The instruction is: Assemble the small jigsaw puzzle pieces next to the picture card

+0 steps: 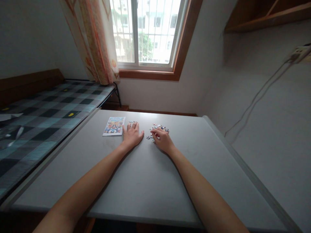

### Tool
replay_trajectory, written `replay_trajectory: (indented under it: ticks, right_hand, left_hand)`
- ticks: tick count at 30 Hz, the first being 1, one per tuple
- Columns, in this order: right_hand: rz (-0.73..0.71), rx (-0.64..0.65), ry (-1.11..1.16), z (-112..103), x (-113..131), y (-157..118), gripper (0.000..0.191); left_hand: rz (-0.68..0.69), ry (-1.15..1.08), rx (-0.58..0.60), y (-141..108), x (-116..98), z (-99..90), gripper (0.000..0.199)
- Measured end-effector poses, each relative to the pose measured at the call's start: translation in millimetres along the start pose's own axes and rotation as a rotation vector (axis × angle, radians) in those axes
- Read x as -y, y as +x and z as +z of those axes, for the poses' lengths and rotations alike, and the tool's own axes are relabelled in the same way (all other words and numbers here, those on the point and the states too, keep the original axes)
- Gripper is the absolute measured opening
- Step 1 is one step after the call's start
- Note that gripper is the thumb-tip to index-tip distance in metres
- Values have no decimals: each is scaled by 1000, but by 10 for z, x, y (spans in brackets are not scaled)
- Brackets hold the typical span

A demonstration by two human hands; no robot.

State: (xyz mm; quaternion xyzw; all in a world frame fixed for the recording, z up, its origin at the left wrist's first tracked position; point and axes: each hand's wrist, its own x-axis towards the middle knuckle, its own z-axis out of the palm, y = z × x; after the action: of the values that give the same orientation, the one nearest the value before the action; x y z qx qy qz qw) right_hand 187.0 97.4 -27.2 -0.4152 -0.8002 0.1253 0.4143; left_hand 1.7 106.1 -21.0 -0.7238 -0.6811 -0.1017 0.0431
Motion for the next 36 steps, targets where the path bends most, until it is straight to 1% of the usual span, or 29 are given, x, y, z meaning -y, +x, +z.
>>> replay_trajectory:
  ticks: [5, 9, 19, 26, 36]
  right_hand:
    - [3, 2, -5, 2, -2, -4, 17]
    - [0, 7, -3, 2, -8, -5, 17]
    - [-3, -7, 8, 0, 16, 0, 17]
    - [0, 0, 9, 3, 0, -4, 17]
    - [3, 3, 2, 2, 5, 0, 16]
  left_hand:
    - [14, -30, 68, 29, 11, 7, 65]
    - [4, -31, 87, 43, 22, 36, 68]
    - [15, -24, 68, 50, 43, 75, 68]
    - [-10, -9, 5, 22, 18, 32, 67]
    - [-20, -23, 49, 43, 27, 49, 69]
